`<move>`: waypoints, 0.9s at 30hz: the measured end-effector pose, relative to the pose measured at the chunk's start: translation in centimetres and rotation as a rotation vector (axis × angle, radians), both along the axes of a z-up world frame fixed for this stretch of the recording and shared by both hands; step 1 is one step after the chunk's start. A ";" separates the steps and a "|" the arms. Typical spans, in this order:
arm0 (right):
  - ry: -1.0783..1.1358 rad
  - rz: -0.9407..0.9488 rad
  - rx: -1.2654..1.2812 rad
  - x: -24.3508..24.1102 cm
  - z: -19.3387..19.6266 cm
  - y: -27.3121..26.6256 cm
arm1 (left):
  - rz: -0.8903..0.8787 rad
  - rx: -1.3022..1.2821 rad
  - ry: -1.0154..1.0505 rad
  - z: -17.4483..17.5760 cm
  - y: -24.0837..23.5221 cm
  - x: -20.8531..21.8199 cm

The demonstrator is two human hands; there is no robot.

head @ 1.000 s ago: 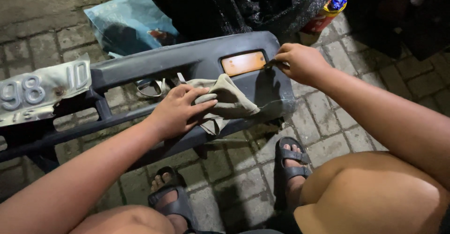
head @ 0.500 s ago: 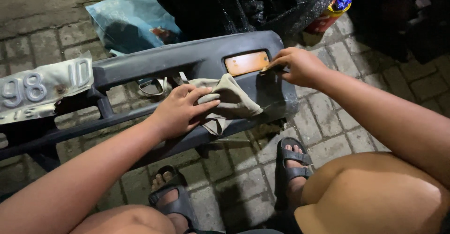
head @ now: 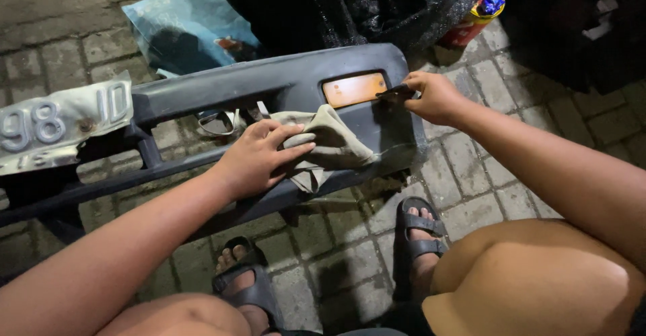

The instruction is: The person scrubs and wipes a detached car bumper using a sanding block and a cloth. They alternate between sanding the surface and wiping it down, focusing on the area around the orange reflector and the license plate holder.

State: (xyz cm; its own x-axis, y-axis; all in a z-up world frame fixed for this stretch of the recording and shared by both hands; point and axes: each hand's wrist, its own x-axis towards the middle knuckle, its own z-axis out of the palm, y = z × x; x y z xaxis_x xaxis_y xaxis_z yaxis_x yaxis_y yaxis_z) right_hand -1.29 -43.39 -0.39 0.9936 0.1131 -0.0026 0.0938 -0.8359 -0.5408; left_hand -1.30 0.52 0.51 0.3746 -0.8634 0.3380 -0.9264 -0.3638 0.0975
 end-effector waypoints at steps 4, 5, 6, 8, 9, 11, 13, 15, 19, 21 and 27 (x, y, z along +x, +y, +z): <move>0.036 0.034 0.135 -1.0 3.4 2.8 | 0.002 -0.018 0.011 0.1 0.0 -0.1; 0.038 0.036 0.137 -0.8 2.8 3.0 | 0.004 -0.016 0.013 0.0 0.3 -0.2; -0.001 0.041 0.093 -0.6 2.3 2.9 | 0.003 -0.010 -0.004 -0.2 0.1 -0.1; -0.044 0.047 0.048 -0.3 1.2 2.0 | 0.004 -0.005 -0.026 -0.4 -0.3 0.0; -0.062 0.064 -0.031 -0.2 0.5 1.3 | -0.018 -0.020 -0.001 -0.3 -0.6 0.0; -0.107 0.096 -0.099 1.1 0.2 1.3 | -0.021 -0.025 -0.002 0.3 -0.2 0.8; -0.122 0.084 -0.146 -0.4 0.5 1.5 | -0.034 -0.078 -0.059 0.7 -0.4 -0.1; -0.130 0.095 -0.116 -2.0 1.6 2.6 | -0.050 -0.131 -0.072 1.0 -0.5 -0.4; -0.137 0.116 -0.042 -2.4 3.0 3.2 | -0.110 -0.251 -0.222 1.6 -0.5 0.8; -0.145 0.092 -0.081 -2.3 2.3 1.9 | -0.093 -0.255 -0.236 -0.1 -0.2 1.8; -0.134 -0.033 -0.004 -2.3 1.8 0.5 | 0.014 -0.162 -0.181 -1.0 1.5 2.7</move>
